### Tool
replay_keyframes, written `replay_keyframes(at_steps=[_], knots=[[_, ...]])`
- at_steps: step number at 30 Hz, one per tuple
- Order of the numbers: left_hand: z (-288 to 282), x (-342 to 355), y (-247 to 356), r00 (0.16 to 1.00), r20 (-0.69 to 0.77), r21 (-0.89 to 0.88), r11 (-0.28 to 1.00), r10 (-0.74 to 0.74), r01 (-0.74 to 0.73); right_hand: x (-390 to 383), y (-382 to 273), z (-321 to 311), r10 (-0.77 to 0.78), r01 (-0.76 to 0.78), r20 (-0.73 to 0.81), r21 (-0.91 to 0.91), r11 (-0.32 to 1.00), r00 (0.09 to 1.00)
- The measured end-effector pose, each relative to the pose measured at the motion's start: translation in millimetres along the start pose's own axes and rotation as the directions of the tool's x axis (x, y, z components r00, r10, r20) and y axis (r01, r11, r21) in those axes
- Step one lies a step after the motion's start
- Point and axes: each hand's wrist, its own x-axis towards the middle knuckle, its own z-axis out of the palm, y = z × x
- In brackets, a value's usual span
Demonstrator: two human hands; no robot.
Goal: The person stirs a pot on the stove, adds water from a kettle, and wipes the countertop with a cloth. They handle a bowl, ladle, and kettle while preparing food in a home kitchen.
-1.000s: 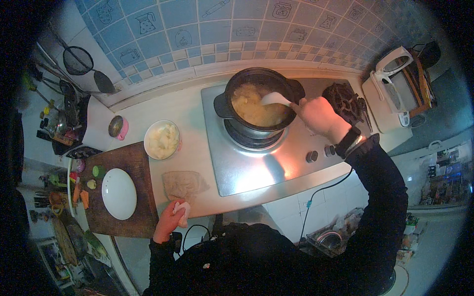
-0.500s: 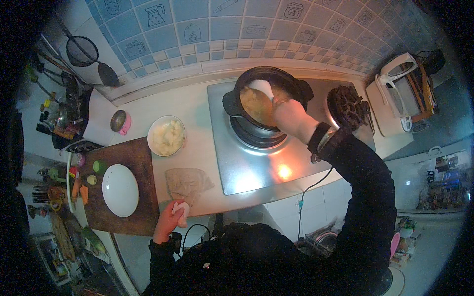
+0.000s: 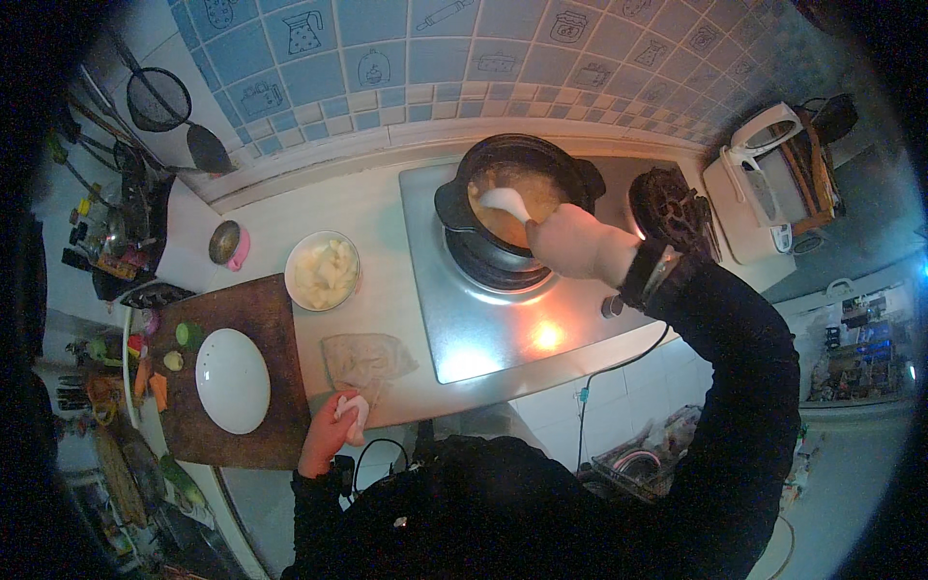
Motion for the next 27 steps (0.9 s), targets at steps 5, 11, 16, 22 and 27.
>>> replay_keyframes(at_steps=[5,11,16,22,27], knots=[[-7.9,2.0,-6.3,1.000,-0.003,0.037,0.999,0.017,-0.017,-32.5,7.3,-9.7,0.012,-0.013,-0.099,-0.018,1.000,0.995],[-18.7,-2.9,-3.1,1.000,-0.015,0.068,0.998,-0.009,0.010,-73.4,-9.4,-4.0,0.269,-0.300,-0.274,-0.079,0.951,0.923],[-26.5,-6.1,8.6,0.999,-0.020,0.197,0.979,0.045,-0.040,-84.7,-18.1,20.0,0.557,-0.498,-0.223,0.271,0.824,0.800],[-36.0,-12.8,9.2,0.985,-0.138,0.149,0.985,0.104,-0.083,-76.4,-53.7,34.6,0.847,0.009,-0.271,0.954,0.301,0.456],[-57.8,-34.0,10.4,0.991,-0.109,0.104,0.992,0.080,-0.069,-17.4,-136.0,10.9,0.612,0.355,0.001,0.813,-0.461,0.791]])
